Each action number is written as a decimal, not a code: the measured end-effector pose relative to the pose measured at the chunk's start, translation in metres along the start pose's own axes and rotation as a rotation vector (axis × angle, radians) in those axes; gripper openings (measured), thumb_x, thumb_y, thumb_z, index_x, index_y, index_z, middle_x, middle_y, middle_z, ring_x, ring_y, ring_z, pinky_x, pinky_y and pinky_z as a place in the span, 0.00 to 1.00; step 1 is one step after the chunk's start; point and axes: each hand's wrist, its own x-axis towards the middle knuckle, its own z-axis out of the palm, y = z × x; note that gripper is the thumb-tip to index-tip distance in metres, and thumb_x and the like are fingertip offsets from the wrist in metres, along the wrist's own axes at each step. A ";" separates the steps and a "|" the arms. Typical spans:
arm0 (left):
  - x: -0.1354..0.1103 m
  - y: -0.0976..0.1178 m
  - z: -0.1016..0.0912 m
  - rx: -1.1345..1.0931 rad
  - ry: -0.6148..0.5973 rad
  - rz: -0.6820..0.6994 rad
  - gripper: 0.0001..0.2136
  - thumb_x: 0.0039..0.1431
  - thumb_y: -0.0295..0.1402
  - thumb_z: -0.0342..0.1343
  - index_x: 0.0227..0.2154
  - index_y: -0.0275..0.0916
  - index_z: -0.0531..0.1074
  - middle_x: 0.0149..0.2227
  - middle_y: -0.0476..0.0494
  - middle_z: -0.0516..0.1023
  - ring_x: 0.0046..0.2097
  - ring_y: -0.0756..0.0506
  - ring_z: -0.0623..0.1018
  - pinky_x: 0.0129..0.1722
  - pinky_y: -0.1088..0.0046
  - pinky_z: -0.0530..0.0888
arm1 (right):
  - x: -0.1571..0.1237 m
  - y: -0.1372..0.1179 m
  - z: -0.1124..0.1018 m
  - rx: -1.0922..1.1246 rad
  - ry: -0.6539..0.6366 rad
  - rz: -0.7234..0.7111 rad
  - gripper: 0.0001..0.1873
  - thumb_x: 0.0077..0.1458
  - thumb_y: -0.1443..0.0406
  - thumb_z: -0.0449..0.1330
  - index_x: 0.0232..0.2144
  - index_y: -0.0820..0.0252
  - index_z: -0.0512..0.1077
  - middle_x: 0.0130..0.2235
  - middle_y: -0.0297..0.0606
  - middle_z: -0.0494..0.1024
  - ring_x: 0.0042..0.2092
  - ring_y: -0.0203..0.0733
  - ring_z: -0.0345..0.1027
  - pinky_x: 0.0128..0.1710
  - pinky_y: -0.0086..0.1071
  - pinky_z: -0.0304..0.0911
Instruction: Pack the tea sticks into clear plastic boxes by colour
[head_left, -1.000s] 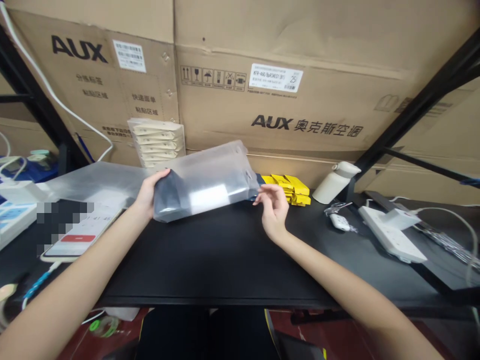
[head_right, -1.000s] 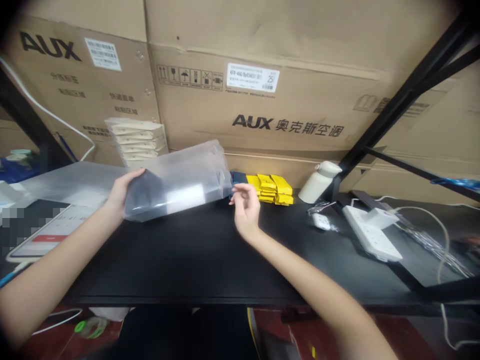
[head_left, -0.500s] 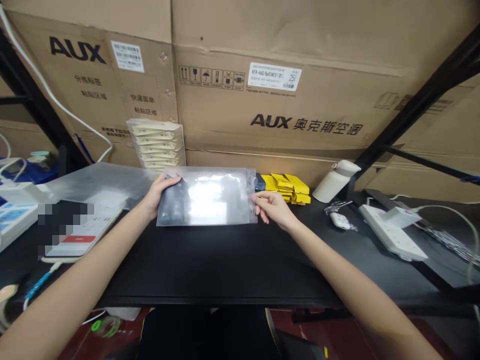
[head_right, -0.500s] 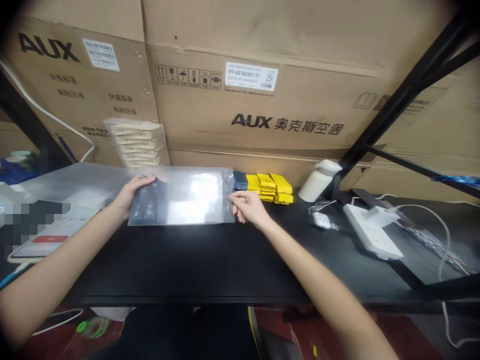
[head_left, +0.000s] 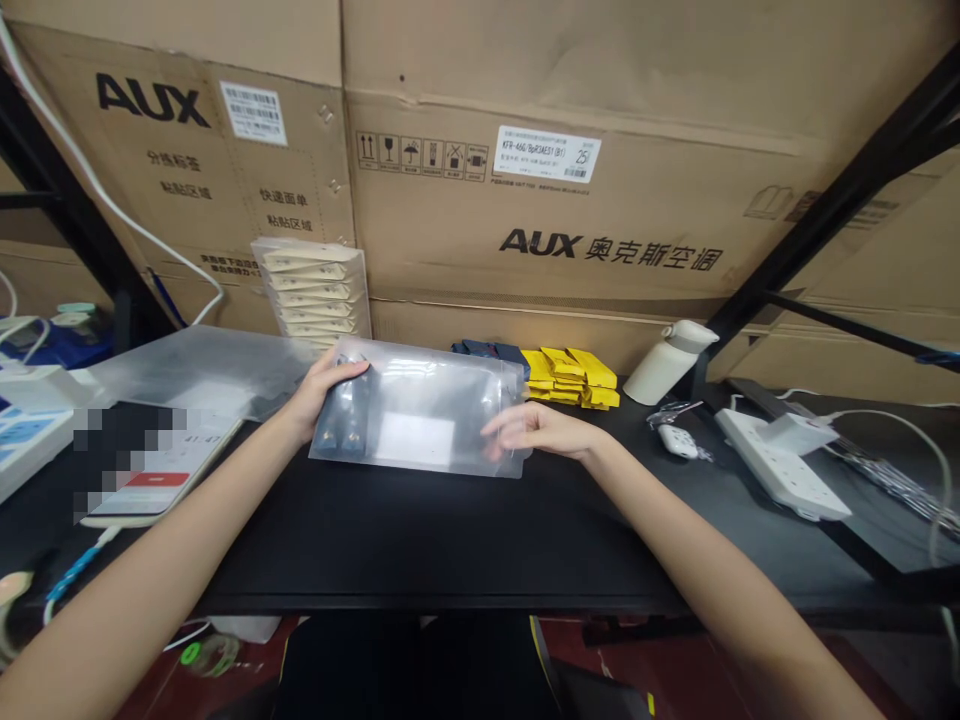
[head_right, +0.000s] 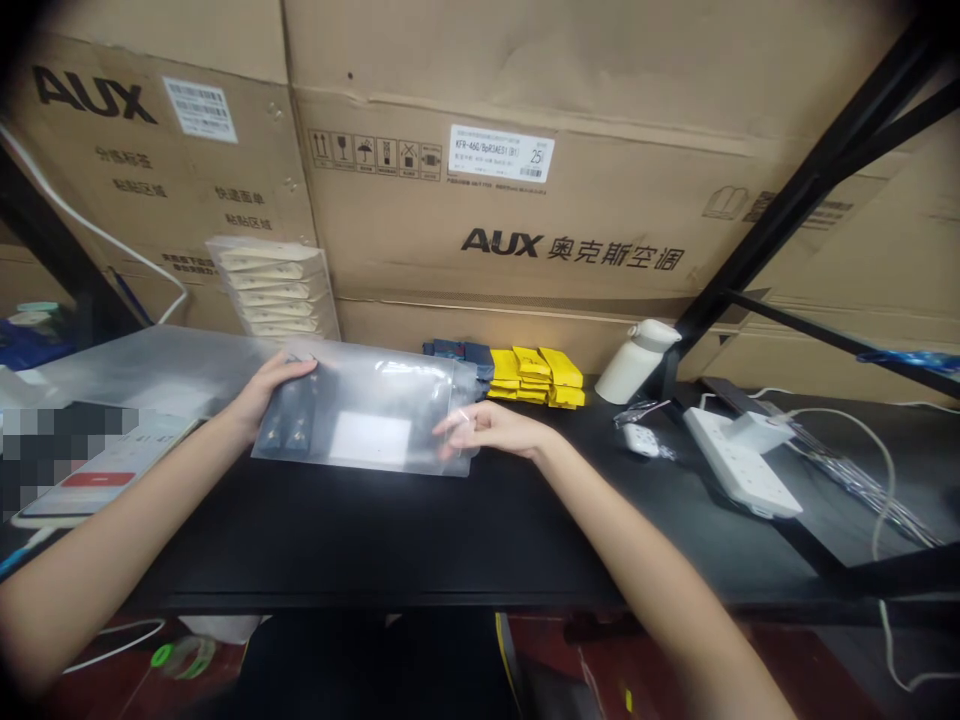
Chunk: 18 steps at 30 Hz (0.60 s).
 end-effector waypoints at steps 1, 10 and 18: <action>-0.001 0.000 0.001 0.000 -0.003 0.012 0.18 0.38 0.36 0.69 0.36 0.39 0.74 0.29 0.51 0.76 0.28 0.48 0.76 0.27 0.77 0.71 | 0.000 0.000 0.000 -0.056 -0.054 0.001 0.22 0.55 0.58 0.65 0.49 0.64 0.74 0.38 0.42 0.83 0.42 0.38 0.77 0.45 0.32 0.68; -0.009 0.003 0.010 -0.030 0.004 0.011 0.25 0.37 0.34 0.69 0.43 0.42 0.75 0.32 0.51 0.77 0.30 0.47 0.77 0.30 0.75 0.73 | 0.001 -0.002 0.016 -0.047 -0.213 0.010 0.29 0.55 0.61 0.66 0.57 0.61 0.64 0.44 0.45 0.81 0.45 0.39 0.77 0.47 0.35 0.68; -0.008 -0.001 0.007 -0.030 -0.059 0.007 0.26 0.39 0.35 0.69 0.46 0.43 0.74 0.36 0.51 0.78 0.34 0.47 0.77 0.34 0.76 0.73 | 0.012 0.001 0.037 0.002 -0.148 -0.046 0.25 0.54 0.62 0.66 0.53 0.60 0.67 0.54 0.47 0.74 0.48 0.38 0.75 0.47 0.34 0.71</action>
